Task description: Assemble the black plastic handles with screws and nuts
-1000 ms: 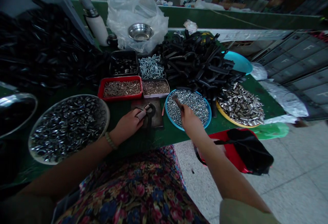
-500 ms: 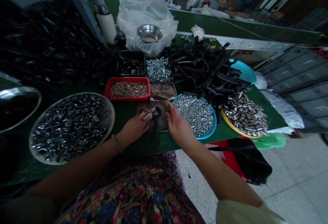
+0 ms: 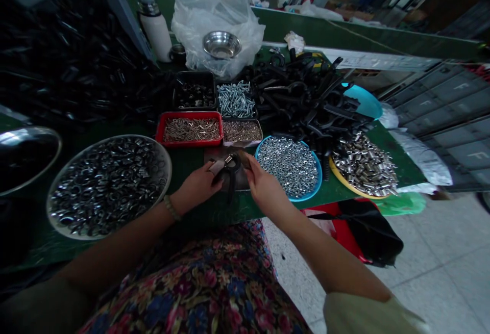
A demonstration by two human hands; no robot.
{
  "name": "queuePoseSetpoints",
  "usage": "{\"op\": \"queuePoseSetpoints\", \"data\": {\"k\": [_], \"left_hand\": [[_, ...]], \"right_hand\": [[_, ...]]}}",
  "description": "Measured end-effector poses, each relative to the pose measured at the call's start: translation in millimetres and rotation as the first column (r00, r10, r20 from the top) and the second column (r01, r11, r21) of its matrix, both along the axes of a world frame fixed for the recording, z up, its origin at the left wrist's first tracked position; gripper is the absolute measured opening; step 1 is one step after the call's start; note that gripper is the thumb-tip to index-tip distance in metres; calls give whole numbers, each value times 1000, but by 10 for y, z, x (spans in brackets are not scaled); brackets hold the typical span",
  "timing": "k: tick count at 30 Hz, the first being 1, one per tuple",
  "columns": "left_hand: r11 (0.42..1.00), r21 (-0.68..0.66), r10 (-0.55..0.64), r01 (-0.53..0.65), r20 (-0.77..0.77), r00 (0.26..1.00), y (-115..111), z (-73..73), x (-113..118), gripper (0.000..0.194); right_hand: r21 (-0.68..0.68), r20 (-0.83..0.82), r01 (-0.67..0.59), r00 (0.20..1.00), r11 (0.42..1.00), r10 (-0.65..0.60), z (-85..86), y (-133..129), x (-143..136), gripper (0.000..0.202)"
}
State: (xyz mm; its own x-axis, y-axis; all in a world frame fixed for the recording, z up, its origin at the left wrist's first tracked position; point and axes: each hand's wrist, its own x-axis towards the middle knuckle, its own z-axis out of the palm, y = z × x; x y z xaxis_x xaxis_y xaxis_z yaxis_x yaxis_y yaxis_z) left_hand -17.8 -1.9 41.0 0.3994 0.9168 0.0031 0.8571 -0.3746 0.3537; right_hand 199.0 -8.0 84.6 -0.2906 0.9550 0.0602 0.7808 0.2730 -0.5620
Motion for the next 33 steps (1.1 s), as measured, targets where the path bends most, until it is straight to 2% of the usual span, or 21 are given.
{"op": "queuePoseSetpoints", "data": {"k": [2,4,6,8,10,12,14,17,25,27,30,33], "left_hand": [[991,68,107,-114,100,989,179,150,-87,37],[964,174,175,-203,164,971,508,306,-90,38],[958,252,106,-135,125,987,917,409,37,33],[975,221,10,-6,-15,1000,1297,431,254,28],[987,157,-23,43,-126,992,1565,386,472,26],[992,123,-19,41,-171,985,1692,311,621,26],[991,128,-16,38,-174,985,1709,250,678,26],[988,147,-24,49,-170,985,1677,218,655,25],[991,132,29,-13,-122,992,1728,241,625,26],[991,128,33,-25,-66,997,1697,275,593,24],[993,112,24,-41,147,989,1504,321,497,24],[997,78,-7,-19,315,949,1101,280,356,22]], "right_hand": [[24,-14,6,1000,1000,-5,-12,-83,-27,46],[-55,38,-40,998,998,42,-45,-126,-62,45],[-112,65,-83,994,990,91,-68,-133,-81,43],[-56,11,-51,999,997,52,-49,-125,-63,43],[41,-69,70,995,997,-67,5,-122,1,44],[76,-110,204,975,976,-195,53,-130,99,46],[54,-102,279,957,959,-272,62,-142,201,49],[29,-97,312,946,950,-308,1,-153,303,51],[62,-128,263,959,963,-253,-136,-110,294,45],[58,-124,262,959,963,-253,-160,-118,292,44],[27,-142,269,954,963,-263,-209,-154,304,42],[0,-166,277,947,961,-273,-260,-195,333,42]]}}
